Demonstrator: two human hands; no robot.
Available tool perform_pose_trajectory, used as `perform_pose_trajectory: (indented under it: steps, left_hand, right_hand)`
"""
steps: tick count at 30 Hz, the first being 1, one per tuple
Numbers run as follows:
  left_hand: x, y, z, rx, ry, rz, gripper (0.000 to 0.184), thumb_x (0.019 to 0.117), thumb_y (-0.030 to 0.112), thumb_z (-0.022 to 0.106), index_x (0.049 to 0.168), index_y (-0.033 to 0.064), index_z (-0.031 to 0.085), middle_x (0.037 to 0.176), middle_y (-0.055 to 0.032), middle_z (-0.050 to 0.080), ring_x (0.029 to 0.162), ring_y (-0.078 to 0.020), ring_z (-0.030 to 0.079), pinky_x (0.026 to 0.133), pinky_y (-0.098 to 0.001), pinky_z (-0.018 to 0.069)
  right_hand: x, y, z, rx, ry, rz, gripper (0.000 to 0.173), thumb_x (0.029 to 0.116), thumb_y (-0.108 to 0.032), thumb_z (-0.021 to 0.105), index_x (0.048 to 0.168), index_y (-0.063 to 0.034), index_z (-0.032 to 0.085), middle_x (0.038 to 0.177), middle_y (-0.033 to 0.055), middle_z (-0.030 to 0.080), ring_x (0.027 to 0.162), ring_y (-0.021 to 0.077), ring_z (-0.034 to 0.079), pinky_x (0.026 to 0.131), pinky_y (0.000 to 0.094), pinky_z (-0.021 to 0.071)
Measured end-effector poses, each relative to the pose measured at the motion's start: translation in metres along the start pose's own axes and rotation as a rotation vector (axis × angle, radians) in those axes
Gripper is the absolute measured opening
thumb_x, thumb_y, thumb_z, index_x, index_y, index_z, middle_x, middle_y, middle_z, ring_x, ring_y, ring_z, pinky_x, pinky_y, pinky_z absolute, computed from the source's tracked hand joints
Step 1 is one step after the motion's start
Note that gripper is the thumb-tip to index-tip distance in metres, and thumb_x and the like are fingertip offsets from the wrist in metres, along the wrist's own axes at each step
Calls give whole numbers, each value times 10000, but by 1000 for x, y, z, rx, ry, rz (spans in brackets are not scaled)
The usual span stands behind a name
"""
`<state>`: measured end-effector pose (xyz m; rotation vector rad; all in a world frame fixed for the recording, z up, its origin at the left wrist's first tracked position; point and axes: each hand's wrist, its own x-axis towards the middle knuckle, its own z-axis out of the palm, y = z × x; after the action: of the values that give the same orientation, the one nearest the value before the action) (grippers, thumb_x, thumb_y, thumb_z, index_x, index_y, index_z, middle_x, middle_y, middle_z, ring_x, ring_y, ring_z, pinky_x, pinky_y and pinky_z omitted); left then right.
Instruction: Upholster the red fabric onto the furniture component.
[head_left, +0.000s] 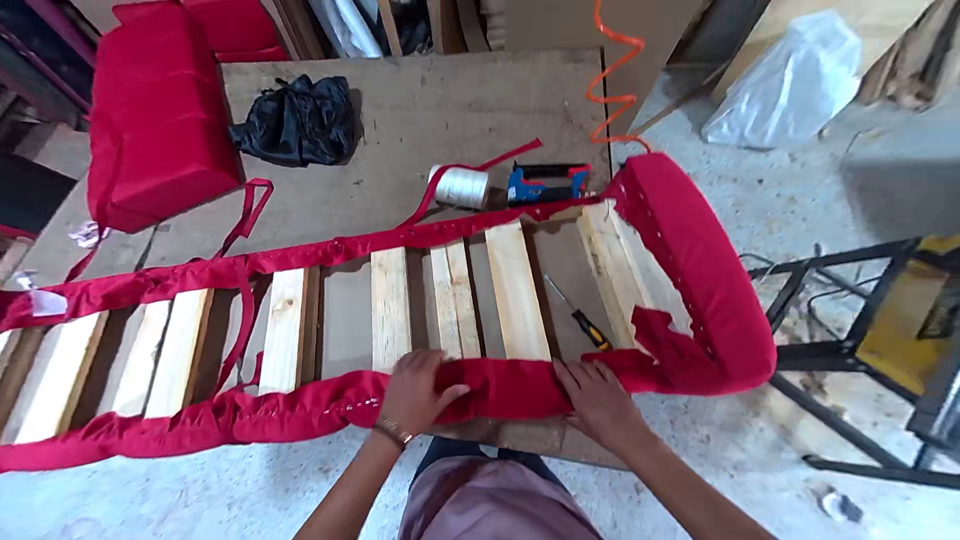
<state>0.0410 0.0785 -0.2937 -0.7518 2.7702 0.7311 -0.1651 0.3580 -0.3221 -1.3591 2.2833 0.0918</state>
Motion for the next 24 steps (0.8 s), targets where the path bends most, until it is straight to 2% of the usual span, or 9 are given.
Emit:
perform_pose_trajectory:
  steps: [2,6,9,12,15,19,21,22,24]
  left_hand:
    - [-16,-45,-21,-1,61,-149,718,952,600,624,1403,42,601,1383,-188,626,1332,-363,564,1140,-545,432]
    - [-12,-91,-43,-90,196,-278,627,968,489,659,1380,21,596,1320,-224,637,1251,-423,596,1048,-586,489]
    - [38,-63,-65,-154,193,-129,477,994,413,651,1320,65,662,1337,-170,649,1284,-345,597,1086,-526,487]
    - [131,-21,-86,-214,223,176,311,1010,253,634,1270,95,693,1298,-128,672,1255,-286,618,1081,-476,497]
    - [243,-3,-111,-142,278,343,353,945,115,671,1298,117,681,1343,-133,655,1299,-324,589,1093,-529,477]
    - [362,-18,-124,-121,198,21,788,834,128,801,1542,111,455,1454,-346,493,1321,-585,468,1016,-752,422]
    - [395,-44,-118,-93,110,-133,923,856,220,809,1624,154,300,1410,-383,508,1276,-611,498,977,-775,428]
    - [405,-60,-115,-76,59,-172,904,872,262,798,1618,139,301,1337,-365,577,1217,-584,567,948,-753,469]
    - [417,-89,-118,-121,62,-247,621,913,222,743,1472,78,514,1239,-343,641,1145,-555,622,912,-739,500]
  right_hand:
    - [6,-1,2,-38,27,32,906,731,-149,870,1528,-68,448,1391,222,594,1297,423,559,1108,619,394]
    - [13,1,0,-55,36,19,646,703,-117,857,1299,-19,628,1284,219,642,1212,426,603,1031,600,462]
    - [11,-2,7,-82,119,-3,578,662,-135,886,1191,-18,684,1221,198,679,1161,406,641,1001,585,496]
    - [9,-3,8,-109,172,-6,587,606,-127,916,1147,-21,717,1185,188,702,1122,400,665,981,580,522]
    - [8,-12,3,-89,123,41,526,663,-127,885,1148,-10,719,1191,197,699,1123,404,663,982,577,518]
    - [5,-17,5,-9,168,114,600,730,-156,845,1290,-18,677,1251,194,692,1183,409,647,1072,620,449]
    - [5,-18,10,12,204,143,656,735,-174,846,1347,-44,651,1298,171,679,1230,383,631,1110,624,415]
    - [5,-19,14,8,221,155,690,715,-173,856,1363,-66,644,1308,155,676,1242,364,626,1118,617,414]
    - [6,-17,19,-8,226,175,781,642,-180,893,1376,-102,640,1315,130,672,1256,336,619,1130,606,407]
